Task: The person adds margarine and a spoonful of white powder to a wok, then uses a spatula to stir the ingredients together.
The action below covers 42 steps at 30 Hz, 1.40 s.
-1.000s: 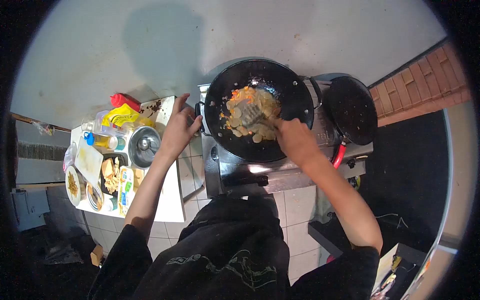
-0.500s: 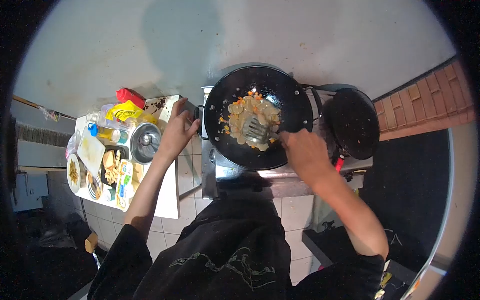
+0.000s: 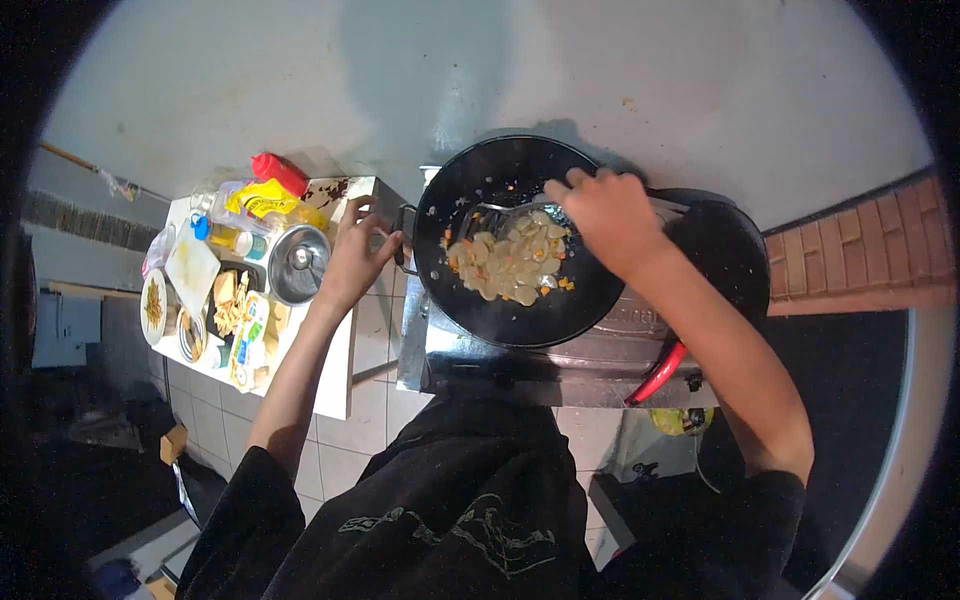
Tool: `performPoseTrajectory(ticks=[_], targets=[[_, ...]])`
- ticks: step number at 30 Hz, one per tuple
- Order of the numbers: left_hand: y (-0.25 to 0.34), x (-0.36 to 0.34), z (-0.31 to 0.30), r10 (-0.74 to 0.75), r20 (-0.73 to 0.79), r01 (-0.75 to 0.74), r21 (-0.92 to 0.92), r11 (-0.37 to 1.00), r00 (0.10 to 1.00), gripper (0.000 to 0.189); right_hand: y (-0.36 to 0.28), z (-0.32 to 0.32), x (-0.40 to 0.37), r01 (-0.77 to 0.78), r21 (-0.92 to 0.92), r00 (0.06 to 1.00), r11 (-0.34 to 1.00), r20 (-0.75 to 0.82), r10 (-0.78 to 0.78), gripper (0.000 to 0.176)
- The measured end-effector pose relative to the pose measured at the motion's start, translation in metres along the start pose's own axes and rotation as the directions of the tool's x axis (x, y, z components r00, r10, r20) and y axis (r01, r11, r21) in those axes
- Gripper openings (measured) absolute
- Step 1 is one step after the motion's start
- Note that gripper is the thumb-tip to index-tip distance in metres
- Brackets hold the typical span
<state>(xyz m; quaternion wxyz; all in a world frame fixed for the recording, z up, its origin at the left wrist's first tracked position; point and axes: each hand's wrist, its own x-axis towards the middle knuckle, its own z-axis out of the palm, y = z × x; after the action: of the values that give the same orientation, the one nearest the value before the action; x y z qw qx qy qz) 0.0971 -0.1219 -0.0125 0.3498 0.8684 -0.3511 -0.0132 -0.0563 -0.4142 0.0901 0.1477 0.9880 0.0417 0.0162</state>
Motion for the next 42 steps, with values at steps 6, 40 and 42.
performPoseTrajectory(ticks=[6, 40, 42], targets=[[0.003, -0.002, 0.002, -0.023, -0.039, 0.022, -0.033, 0.999, 0.999, 0.022, 0.019, 0.017, 0.038, 0.03, -0.091, 0.973, 0.995, -0.224, -0.05, 0.024], [0.004, 0.005, -0.005, -0.083, 0.172, 0.09, -0.036, 0.995, 0.982, 0.033, -0.03, 0.007, -0.044, -0.428, 0.346, 0.891, 0.835, 0.318, 0.325, 0.024], [0.001, 0.007, -0.003, -0.075, 0.18, 0.078, -0.007, 0.997, 0.981, 0.034, -0.037, 0.007, -0.046, -0.5, 0.335, 0.854, 0.799, 0.346, 0.389, 0.026]])
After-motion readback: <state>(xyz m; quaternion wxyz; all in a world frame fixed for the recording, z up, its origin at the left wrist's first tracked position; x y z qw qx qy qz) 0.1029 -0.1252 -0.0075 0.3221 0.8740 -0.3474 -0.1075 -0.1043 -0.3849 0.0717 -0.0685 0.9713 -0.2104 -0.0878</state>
